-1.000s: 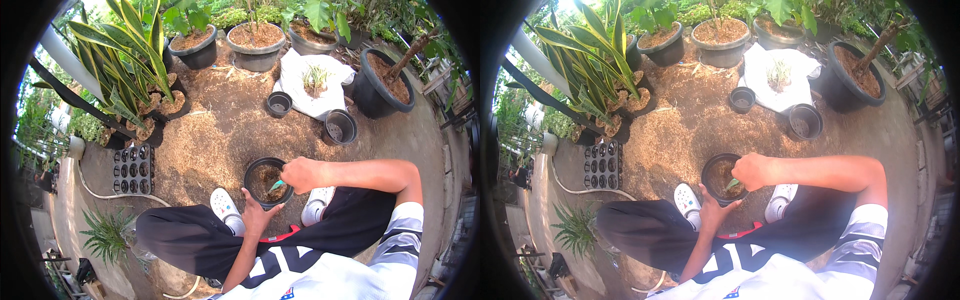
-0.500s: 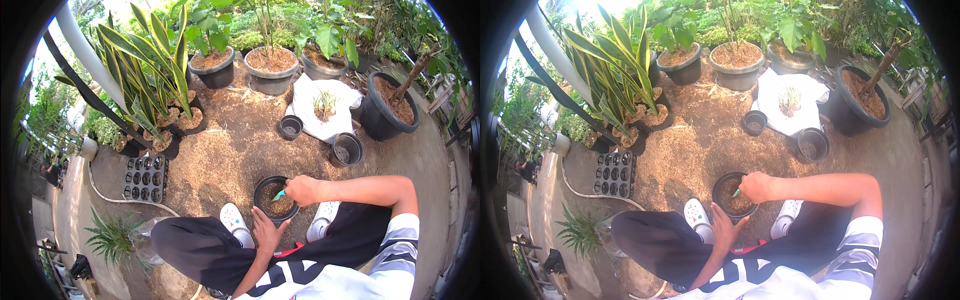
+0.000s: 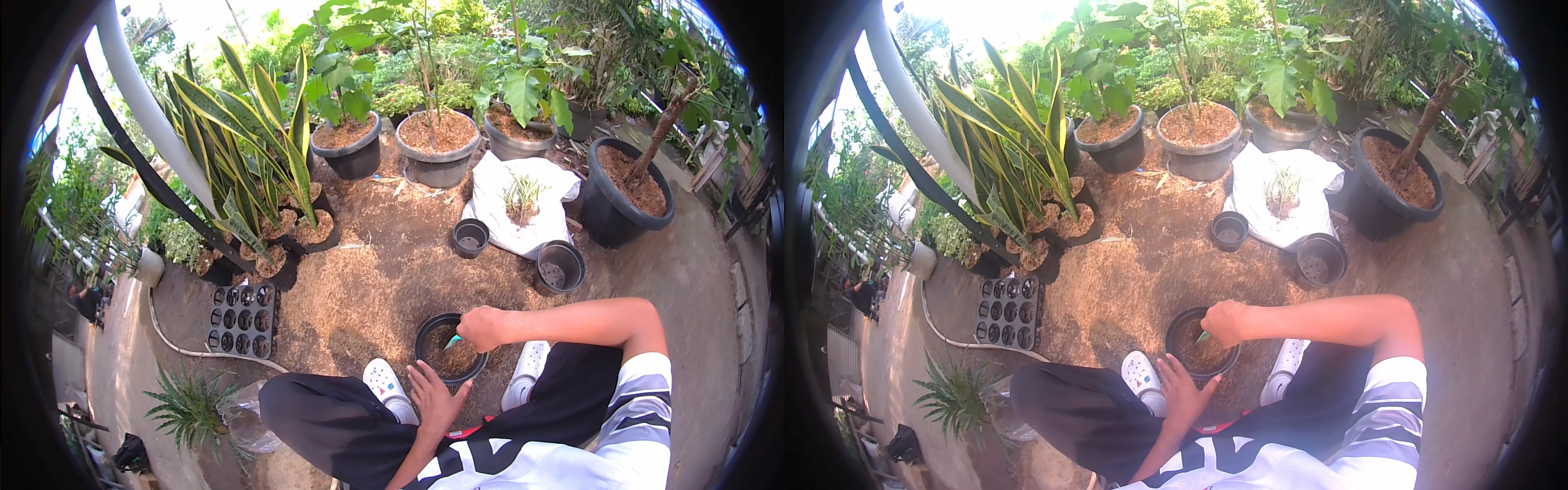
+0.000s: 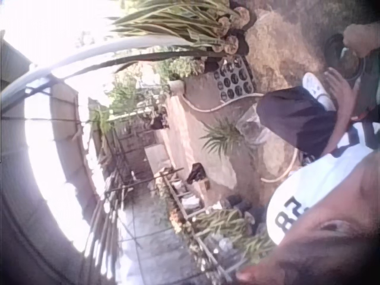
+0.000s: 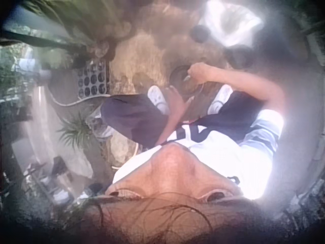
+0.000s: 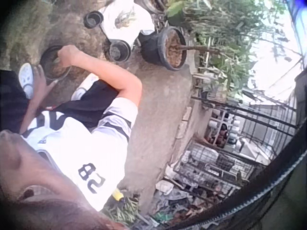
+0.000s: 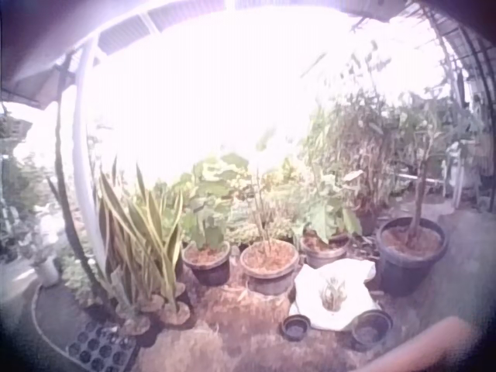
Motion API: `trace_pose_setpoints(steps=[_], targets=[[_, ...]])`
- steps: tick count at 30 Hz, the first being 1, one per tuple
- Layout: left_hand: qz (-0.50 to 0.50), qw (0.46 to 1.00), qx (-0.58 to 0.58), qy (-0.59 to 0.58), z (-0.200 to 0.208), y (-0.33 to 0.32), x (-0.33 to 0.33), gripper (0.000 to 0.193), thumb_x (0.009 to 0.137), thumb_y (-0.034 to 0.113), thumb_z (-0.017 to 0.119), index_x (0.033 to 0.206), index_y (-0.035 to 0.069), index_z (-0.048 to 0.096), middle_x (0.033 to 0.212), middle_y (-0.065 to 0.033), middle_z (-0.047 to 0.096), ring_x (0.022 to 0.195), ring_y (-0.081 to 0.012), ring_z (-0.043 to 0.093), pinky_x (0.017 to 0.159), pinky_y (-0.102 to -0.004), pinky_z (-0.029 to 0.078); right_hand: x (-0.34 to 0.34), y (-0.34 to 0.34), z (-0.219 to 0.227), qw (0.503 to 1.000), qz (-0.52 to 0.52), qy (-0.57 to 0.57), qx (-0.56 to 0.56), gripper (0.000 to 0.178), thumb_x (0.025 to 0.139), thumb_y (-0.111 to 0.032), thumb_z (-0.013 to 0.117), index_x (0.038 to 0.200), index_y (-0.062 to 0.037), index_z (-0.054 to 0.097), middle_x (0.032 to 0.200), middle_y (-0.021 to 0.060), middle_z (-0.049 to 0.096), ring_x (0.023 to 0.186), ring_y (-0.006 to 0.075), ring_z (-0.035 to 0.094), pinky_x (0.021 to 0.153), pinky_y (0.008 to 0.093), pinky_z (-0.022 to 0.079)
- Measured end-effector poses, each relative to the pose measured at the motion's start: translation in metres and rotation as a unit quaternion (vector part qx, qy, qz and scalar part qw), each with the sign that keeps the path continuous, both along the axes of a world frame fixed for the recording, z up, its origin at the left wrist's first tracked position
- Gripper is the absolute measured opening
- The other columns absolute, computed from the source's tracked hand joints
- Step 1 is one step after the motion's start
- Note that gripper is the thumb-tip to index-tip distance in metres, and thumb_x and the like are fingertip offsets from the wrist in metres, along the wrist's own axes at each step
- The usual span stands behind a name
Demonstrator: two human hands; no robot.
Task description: The person sits on a small red stool and uses a green plastic trowel to mix soil inside a black plastic pot. The person repeatedly scoops and turns the soil to aerate it, holding the pot steady with their left hand.
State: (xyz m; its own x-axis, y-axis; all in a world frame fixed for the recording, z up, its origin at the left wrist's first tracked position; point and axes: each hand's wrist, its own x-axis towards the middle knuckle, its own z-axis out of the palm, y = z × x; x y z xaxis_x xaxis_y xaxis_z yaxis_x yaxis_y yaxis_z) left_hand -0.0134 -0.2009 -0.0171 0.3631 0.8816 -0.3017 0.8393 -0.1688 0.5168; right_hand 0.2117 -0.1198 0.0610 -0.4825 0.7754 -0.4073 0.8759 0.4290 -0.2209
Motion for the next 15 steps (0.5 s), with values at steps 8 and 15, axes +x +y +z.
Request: trace_pose_setpoints(steps=[8, 15], targets=[[-0.325, 0.940, 0.068, -0.076, 0.140, 0.050, -0.030, 0.110, 0.092, 0.063, 0.071, 0.161, -0.010, 0.025, 0.159, -0.0460, 0.026, 0.149, -0.0575, 0.034, 0.118, -0.0626, 0.034, 0.003, 0.009, 0.001, 1.000, 0.007, 0.020, 0.007, 0.021, 0.072, -0.014, 0.073, 0.087, 0.0003, 0.078, 0.080, 0.0215, 0.075, 0.082, 0.0397, 0.077, 0.071, 0.0468, 0.062], [-0.545, 0.800, 0.171, 0.183, 0.107, 0.144, -0.034, 0.112, 0.086, 0.063, 0.075, 0.164, -0.001, 0.027, 0.156, -0.0360, 0.041, 0.138, -0.0487, 0.052, 0.107, -0.0584, 0.047, 0.010, 0.006, -0.014, 1.000, -0.002, -0.003, -0.014, 0.023, 0.074, -0.015, 0.073, 0.092, -0.0015, 0.078, 0.083, 0.0205, 0.076, 0.086, 0.0400, 0.076, 0.073, 0.0488, 0.062]])
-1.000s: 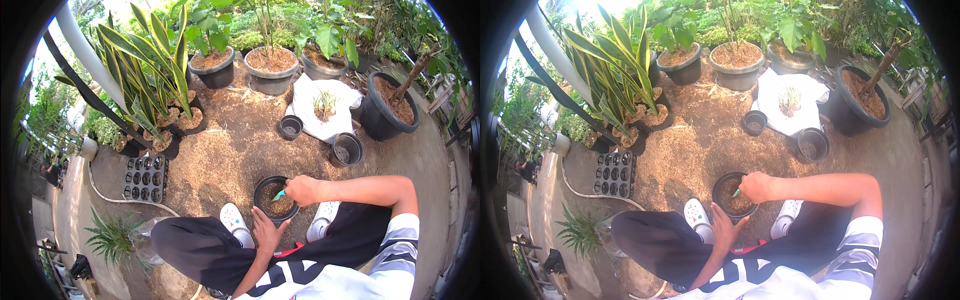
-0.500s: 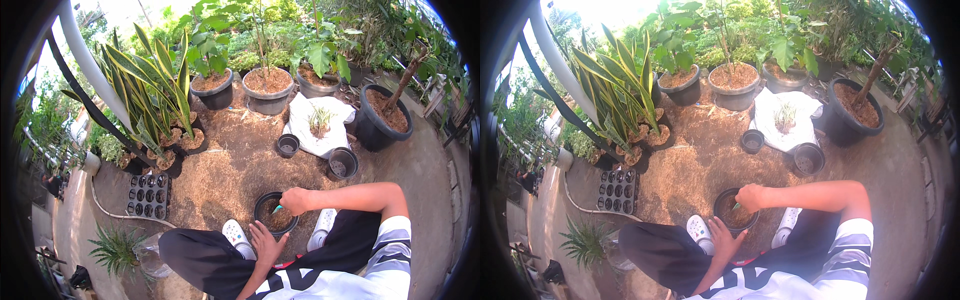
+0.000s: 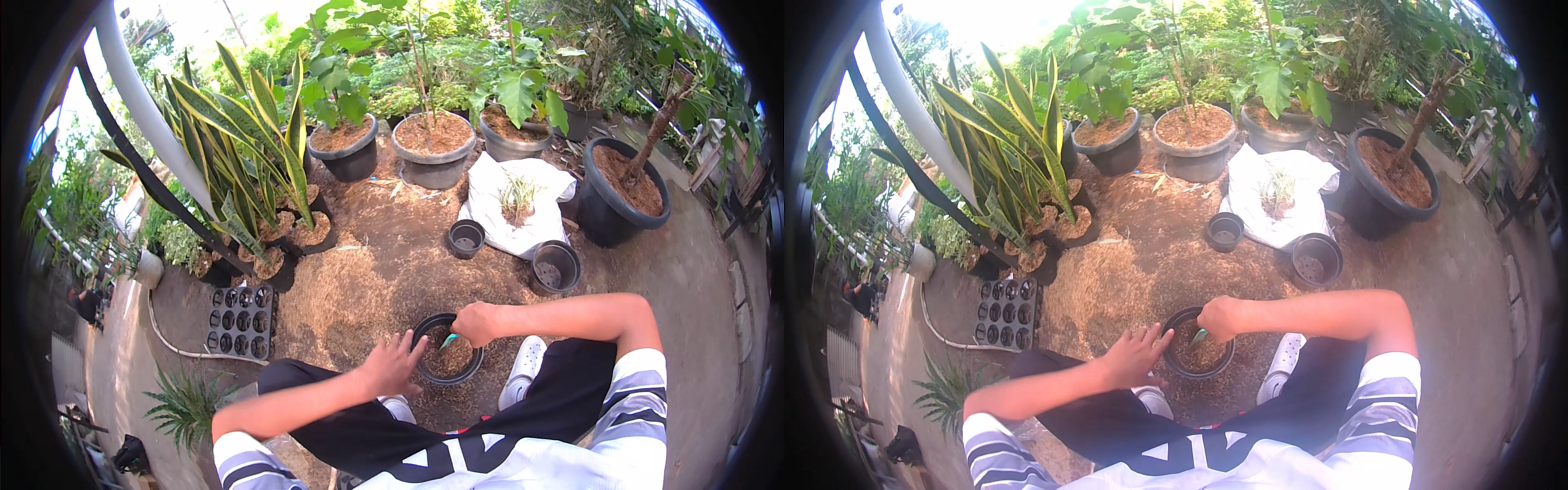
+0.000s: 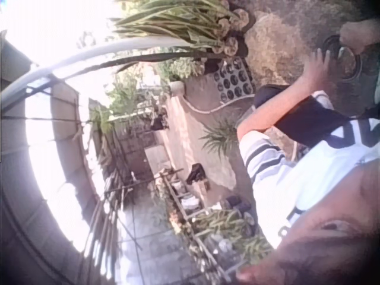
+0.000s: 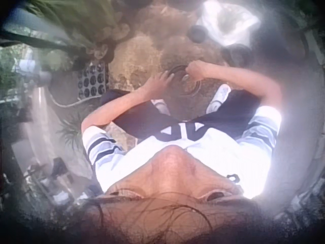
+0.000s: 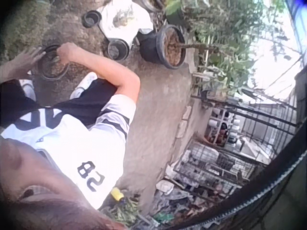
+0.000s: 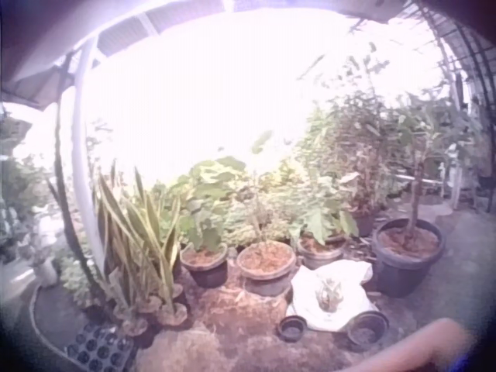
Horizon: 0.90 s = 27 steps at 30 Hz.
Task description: The person sits on a small red stool and uses a green plastic trowel to mix soil inside a black plastic pot. The person repeatedly scoops and turns the soil to aerate it, holding the pot steady with their left hand.
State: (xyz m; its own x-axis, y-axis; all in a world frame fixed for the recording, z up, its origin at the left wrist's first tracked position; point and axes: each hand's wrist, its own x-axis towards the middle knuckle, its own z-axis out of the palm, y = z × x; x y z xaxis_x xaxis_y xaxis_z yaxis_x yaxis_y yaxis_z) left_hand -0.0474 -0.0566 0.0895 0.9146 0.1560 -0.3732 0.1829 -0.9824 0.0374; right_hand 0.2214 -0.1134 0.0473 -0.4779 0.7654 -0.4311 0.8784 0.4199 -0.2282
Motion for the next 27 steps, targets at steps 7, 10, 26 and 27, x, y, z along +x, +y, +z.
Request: trace_pose_setpoints(steps=[7, 10, 26, 27], targets=[[0.018, 0.996, -0.050, 0.070, -0.053, 0.024, 0.023, 0.120, 0.079, 0.065, 0.080, 0.167, 0.007, 0.024, 0.128, -0.0263, 0.064, 0.108, -0.0450, 0.071, 0.091, -0.0541, 0.055, 0.000, 0.000, 0.000, 1.000, 0.001, 0.004, -0.020, 0.029, 0.075, -0.011, 0.070, 0.101, -0.0028, 0.076, 0.086, 0.0208, 0.075, 0.089, 0.0415, 0.075, 0.075, 0.0513, 0.061], [-0.002, 0.999, 0.002, 0.043, -0.069, 0.006, 0.021, 0.118, 0.078, 0.065, 0.081, 0.167, 0.010, 0.026, 0.124, -0.0255, 0.064, 0.104, -0.0436, 0.072, 0.087, -0.0534, 0.055, 0.004, 0.001, -0.001, 1.000, -0.007, 0.011, -0.028, 0.033, 0.075, -0.011, 0.070, 0.107, -0.0040, 0.074, 0.086, 0.0211, 0.074, 0.089, 0.0423, 0.074, 0.076, 0.0522, 0.060], [0.016, 0.973, -0.051, 0.226, -0.048, 0.003, 0.032, 0.109, 0.084, 0.072, 0.071, 0.166, 0.011, 0.032, 0.149, -0.0343, 0.054, 0.136, -0.0452, 0.058, 0.105, -0.0597, 0.049, -0.002, -0.006, 0.005, 1.000, -0.014, 0.000, 0.002, 0.022, 0.076, -0.013, 0.071, 0.094, -0.0014, 0.078, 0.087, 0.0203, 0.077, 0.089, 0.0403, 0.076, 0.074, 0.0491, 0.061], [0.012, 0.975, -0.035, 0.219, -0.040, -0.004, 0.033, 0.107, 0.085, 0.071, 0.070, 0.166, 0.012, 0.033, 0.150, -0.0373, 0.050, 0.130, -0.0480, 0.061, 0.103, -0.0599, 0.049, -0.003, -0.007, 0.005, 1.000, -0.012, -0.002, 0.002, 0.022, 0.076, -0.013, 0.071, 0.094, -0.0012, 0.078, 0.087, 0.0204, 0.077, 0.088, 0.0402, 0.076, 0.074, 0.0491, 0.061]])
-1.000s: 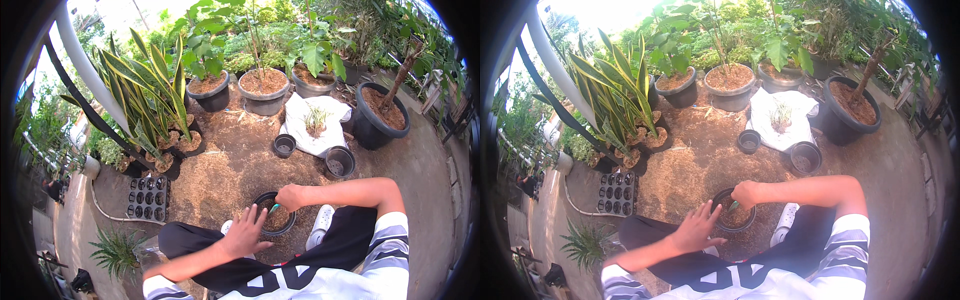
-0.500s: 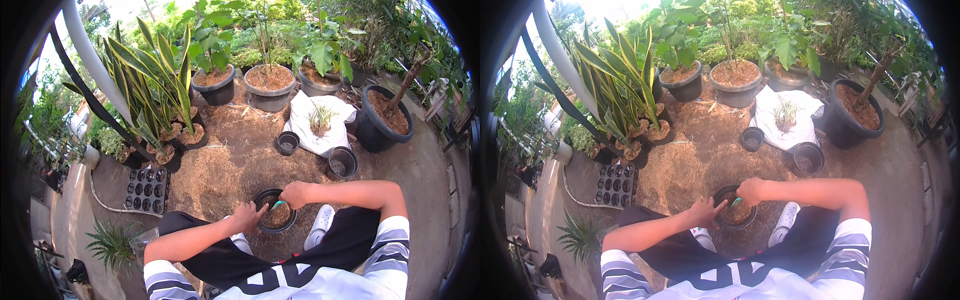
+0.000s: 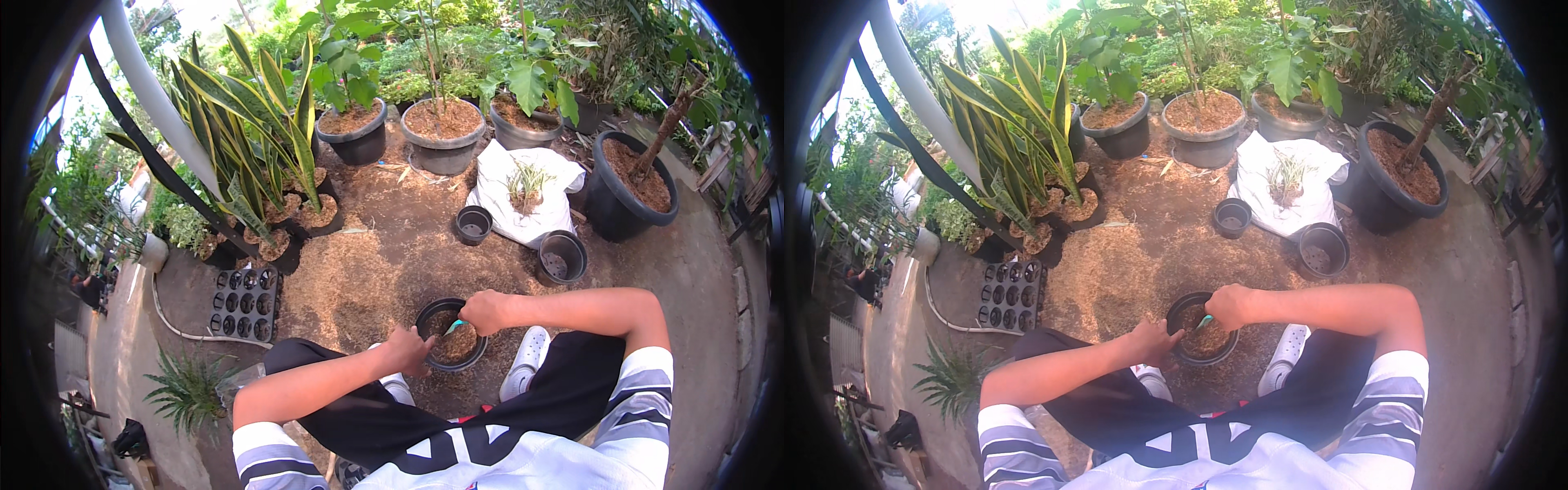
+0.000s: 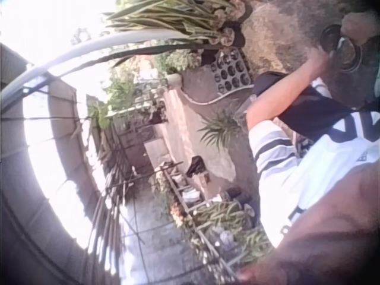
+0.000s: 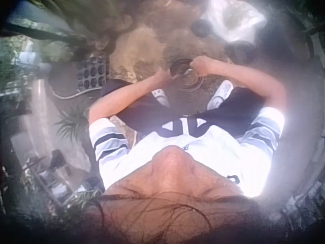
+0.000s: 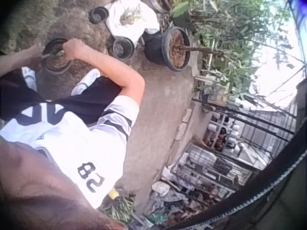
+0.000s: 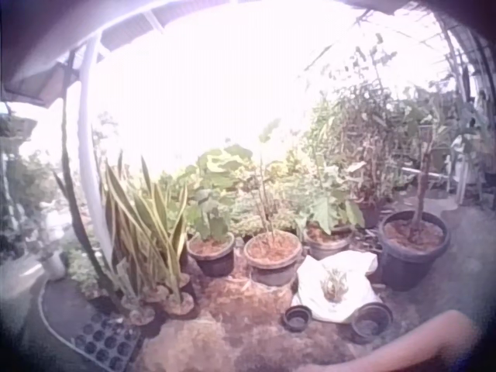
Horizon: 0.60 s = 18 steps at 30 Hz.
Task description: The person sits on a small red stool and uses a green plastic trowel to mix soil inside a black plastic pot. The person repeatedly scoops and turns the soil to aerate it, holding the pot steady with their left hand.
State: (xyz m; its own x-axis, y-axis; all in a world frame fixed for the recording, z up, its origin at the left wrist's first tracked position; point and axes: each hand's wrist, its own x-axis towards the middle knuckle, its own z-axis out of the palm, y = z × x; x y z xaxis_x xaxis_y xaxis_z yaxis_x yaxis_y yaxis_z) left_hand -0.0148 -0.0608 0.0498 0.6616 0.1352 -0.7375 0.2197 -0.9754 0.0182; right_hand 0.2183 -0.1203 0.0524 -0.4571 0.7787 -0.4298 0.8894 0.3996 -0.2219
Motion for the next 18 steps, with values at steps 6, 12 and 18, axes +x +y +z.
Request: trace_pose_setpoints(steps=[6, 12, 18], targets=[[-0.121, 0.972, 0.057, -0.195, 0.092, -0.085, -0.004, 0.092, 0.093, 0.064, 0.065, 0.162, 0.010, 0.038, 0.154, -0.0382, 0.045, 0.129, -0.0520, 0.059, 0.105, -0.0593, 0.047, -0.001, -0.007, -0.001, 1.000, -0.013, -0.013, -0.003, 0.022, 0.076, -0.015, 0.073, 0.092, -0.0002, 0.078, 0.087, 0.0210, 0.077, 0.089, 0.0397, 0.077, 0.074, 0.0484, 0.062], [-0.127, 0.949, -0.134, -0.255, 0.177, -0.129, -0.036, 0.087, 0.098, 0.057, 0.063, 0.165, 0.011, 0.032, 0.155, -0.0296, 0.049, 0.132, -0.0473, 0.059, 0.106, -0.0549, 0.048, -0.003, -0.008, 0.002, 1.000, -0.008, -0.012, -0.018, 0.023, 0.076, -0.016, 0.074, 0.093, 0.0002, 0.079, 0.087, 0.0208, 0.077, 0.089, 0.0395, 0.077, 0.075, 0.0480, 0.062], [-0.090, 0.959, -0.088, -0.252, 0.178, -0.091, -0.034, 0.084, 0.099, 0.054, 0.061, 0.163, 0.008, 0.034, 0.155, -0.0300, 0.047, 0.137, -0.0435, 0.055, 0.108, -0.0520, 0.046, 0.001, -0.003, -0.002, 0.999, -0.011, -0.027, -0.038, 0.026, 0.078, -0.015, 0.073, 0.100, -0.0031, 0.076, 0.088, 0.0197, 0.076, 0.090, 0.0419, 0.075, 0.076, 0.0527, 0.061]])
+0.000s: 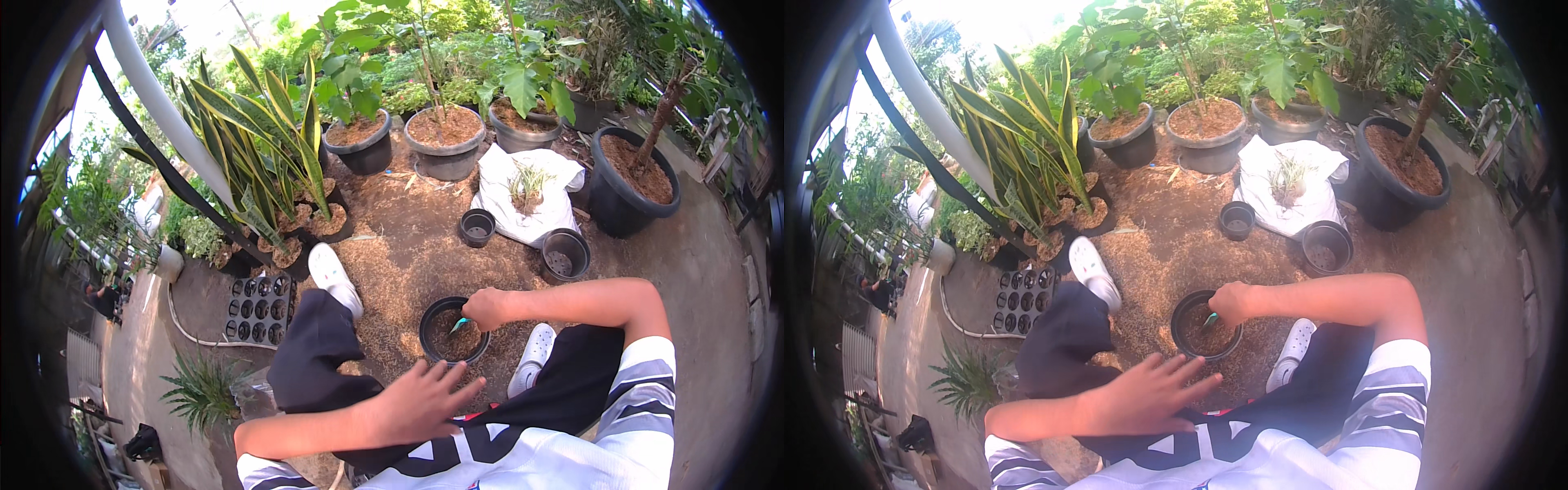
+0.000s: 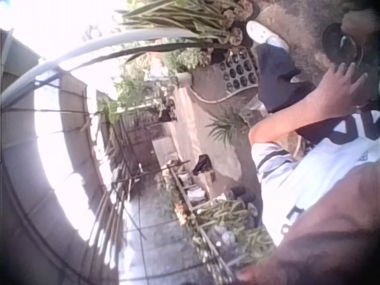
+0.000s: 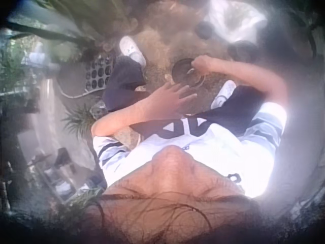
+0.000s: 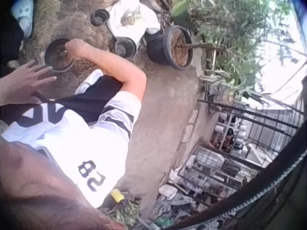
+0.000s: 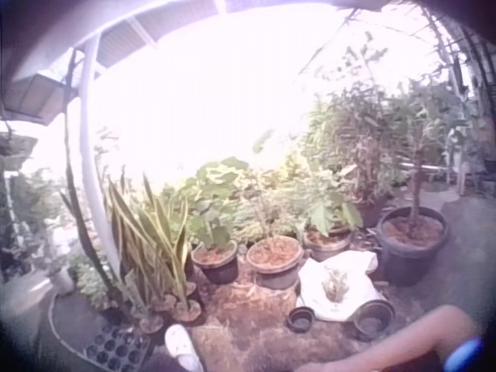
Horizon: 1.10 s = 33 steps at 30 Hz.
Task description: The person sits on a small red stool and uses a green plastic trowel to mix soil inside a black plastic pot. The person repeatedly scoops and turns the soil to aerate it, holding the pot steady with their left hand.
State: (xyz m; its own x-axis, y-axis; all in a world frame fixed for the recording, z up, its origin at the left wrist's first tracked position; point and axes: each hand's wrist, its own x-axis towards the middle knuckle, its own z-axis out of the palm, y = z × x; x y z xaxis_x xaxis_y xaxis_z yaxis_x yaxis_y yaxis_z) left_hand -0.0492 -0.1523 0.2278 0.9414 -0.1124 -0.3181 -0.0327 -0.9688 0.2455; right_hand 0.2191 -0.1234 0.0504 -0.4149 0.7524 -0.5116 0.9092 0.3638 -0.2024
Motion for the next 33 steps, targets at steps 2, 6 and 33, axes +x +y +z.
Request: trace_pose_setpoints(steps=[2, 6, 33], targets=[[0.031, 0.999, -0.012, 0.013, -0.018, 0.020, 0.001, 0.085, 0.100, 0.057, 0.059, 0.163, 0.005, 0.034, 0.153, -0.0287, 0.050, 0.136, -0.0426, 0.056, 0.109, -0.0509, 0.046, 0.000, 0.001, -0.002, 1.000, -0.010, 0.010, 0.006, 0.025, 0.077, -0.016, 0.073, 0.097, -0.0014, 0.078, 0.089, 0.0210, 0.077, 0.090, 0.0406, 0.076, 0.076, 0.0504, 0.062], [0.081, 0.994, -0.028, 0.062, -0.048, 0.069, 0.017, 0.091, 0.097, 0.063, 0.062, 0.162, 0.005, 0.035, 0.149, -0.0257, 0.054, 0.132, -0.0402, 0.060, 0.108, -0.0510, 0.046, 0.004, 0.003, 0.000, 0.999, -0.031, 0.023, 0.011, 0.026, 0.077, -0.017, 0.073, 0.096, -0.0007, 0.078, 0.089, 0.0221, 0.077, 0.091, 0.0408, 0.077, 0.076, 0.0499, 0.062], [0.043, 0.967, 0.001, 0.250, -0.211, 0.180, 0.097, 0.142, 0.073, 0.039, 0.095, 0.169, 0.008, -0.005, 0.108, -0.0132, 0.079, 0.099, -0.0312, 0.077, 0.088, -0.0442, 0.056, 0.002, -0.022, 0.075, 0.998, 0.060, 0.002, -0.018, 0.036, 0.085, -0.011, 0.067, 0.119, 0.0029, 0.073, 0.092, 0.0191, 0.066, 0.073, 0.0342, 0.073, 0.064, 0.0448, 0.059]])
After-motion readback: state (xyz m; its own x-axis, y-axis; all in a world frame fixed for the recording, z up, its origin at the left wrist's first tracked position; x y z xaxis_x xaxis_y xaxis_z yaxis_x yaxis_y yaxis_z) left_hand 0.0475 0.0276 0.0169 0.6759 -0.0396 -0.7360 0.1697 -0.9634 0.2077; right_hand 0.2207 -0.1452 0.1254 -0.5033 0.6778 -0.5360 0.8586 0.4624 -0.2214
